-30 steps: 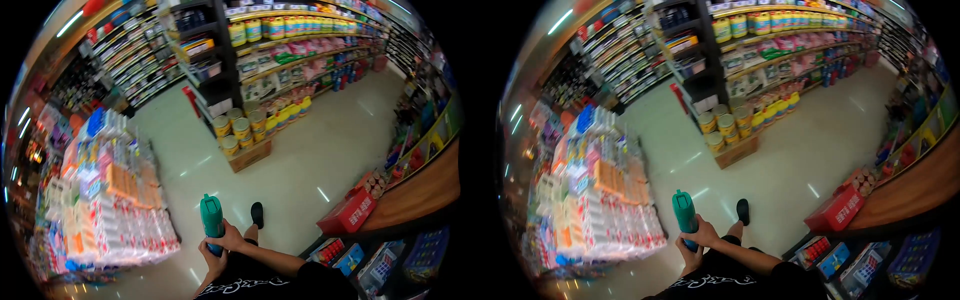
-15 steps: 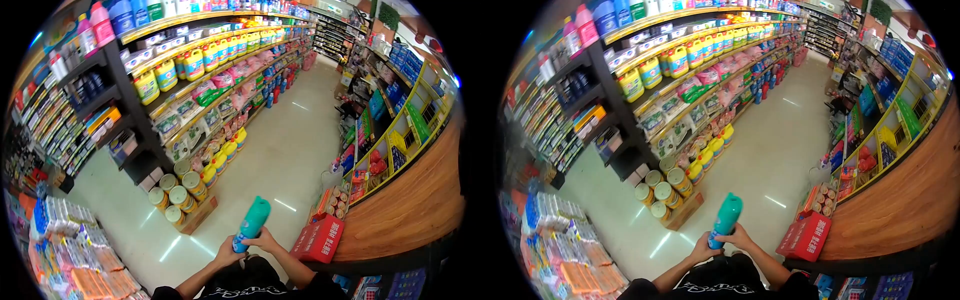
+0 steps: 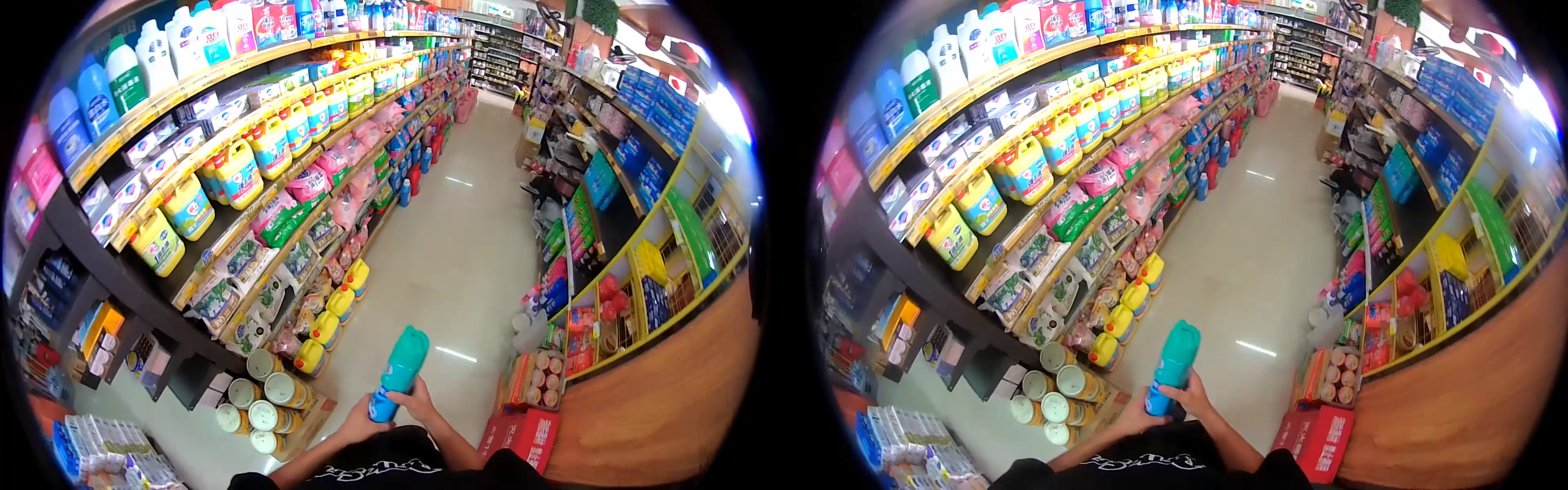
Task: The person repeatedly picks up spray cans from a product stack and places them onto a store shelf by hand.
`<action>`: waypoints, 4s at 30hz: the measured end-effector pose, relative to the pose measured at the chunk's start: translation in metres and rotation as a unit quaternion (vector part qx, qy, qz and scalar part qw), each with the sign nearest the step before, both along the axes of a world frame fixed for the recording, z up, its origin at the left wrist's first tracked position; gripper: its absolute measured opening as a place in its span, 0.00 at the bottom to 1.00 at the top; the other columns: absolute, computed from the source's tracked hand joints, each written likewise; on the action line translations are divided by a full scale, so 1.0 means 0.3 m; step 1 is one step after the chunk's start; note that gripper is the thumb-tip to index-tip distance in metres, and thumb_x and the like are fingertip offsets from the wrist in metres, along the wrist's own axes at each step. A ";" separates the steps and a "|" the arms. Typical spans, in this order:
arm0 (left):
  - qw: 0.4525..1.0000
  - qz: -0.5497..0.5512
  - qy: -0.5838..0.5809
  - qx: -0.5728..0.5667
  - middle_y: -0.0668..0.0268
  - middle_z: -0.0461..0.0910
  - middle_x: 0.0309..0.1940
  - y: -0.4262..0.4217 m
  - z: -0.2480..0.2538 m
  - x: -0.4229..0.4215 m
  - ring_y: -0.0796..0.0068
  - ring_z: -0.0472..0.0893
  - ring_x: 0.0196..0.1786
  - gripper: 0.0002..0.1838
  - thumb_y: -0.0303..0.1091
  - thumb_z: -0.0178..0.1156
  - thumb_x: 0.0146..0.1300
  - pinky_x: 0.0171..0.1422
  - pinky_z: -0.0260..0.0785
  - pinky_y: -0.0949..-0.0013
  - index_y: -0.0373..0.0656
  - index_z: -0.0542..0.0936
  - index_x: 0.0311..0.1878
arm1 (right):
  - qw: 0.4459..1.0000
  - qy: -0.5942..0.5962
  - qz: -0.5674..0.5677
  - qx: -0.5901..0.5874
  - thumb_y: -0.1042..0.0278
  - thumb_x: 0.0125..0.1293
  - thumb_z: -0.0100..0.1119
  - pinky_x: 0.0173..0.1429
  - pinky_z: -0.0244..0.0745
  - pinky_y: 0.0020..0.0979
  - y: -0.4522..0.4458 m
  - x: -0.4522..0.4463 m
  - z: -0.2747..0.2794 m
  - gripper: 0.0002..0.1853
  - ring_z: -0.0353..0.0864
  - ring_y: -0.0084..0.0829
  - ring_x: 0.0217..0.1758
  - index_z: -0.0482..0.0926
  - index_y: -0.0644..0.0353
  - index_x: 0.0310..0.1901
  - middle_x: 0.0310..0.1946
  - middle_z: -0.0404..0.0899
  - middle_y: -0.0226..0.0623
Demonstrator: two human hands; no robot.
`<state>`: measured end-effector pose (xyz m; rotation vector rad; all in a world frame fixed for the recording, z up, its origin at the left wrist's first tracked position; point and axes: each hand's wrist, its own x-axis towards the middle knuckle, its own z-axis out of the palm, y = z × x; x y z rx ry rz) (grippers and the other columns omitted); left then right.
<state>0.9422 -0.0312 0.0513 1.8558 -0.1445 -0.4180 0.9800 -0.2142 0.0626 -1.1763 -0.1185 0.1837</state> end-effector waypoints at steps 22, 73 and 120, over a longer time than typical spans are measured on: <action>0.983 -0.179 0.005 -0.049 0.60 0.83 0.44 -0.236 -0.026 1.667 0.67 0.83 0.47 0.36 0.40 0.78 0.43 0.53 0.75 0.62 0.41 0.74 0.56 | 0.969 0.006 0.070 -0.235 0.58 0.42 0.83 0.61 0.74 0.36 -0.260 1.557 0.229 0.41 0.77 0.29 0.54 0.73 0.62 0.58 0.50 0.78 0.34; 0.690 -0.722 -0.036 -0.009 0.51 0.79 0.53 -3.201 -0.051 4.124 0.57 0.81 0.55 0.41 0.47 0.76 0.48 0.60 0.71 0.59 0.38 0.69 0.62 | 0.647 0.095 -0.753 -0.067 0.69 0.47 0.81 0.55 0.79 0.36 -2.711 3.366 0.079 0.37 0.82 0.32 0.49 0.69 0.67 0.57 0.47 0.80 0.40; 0.721 -0.439 0.536 0.001 0.55 0.75 0.54 -5.027 -0.348 4.138 0.64 0.73 0.57 0.34 0.60 0.56 0.69 0.64 0.65 0.60 0.40 0.67 0.63 | 0.349 0.209 -0.819 -0.404 0.72 0.45 0.75 0.62 0.72 0.43 -3.902 3.668 0.102 0.36 0.74 0.52 0.57 0.72 0.63 0.59 0.54 0.72 0.50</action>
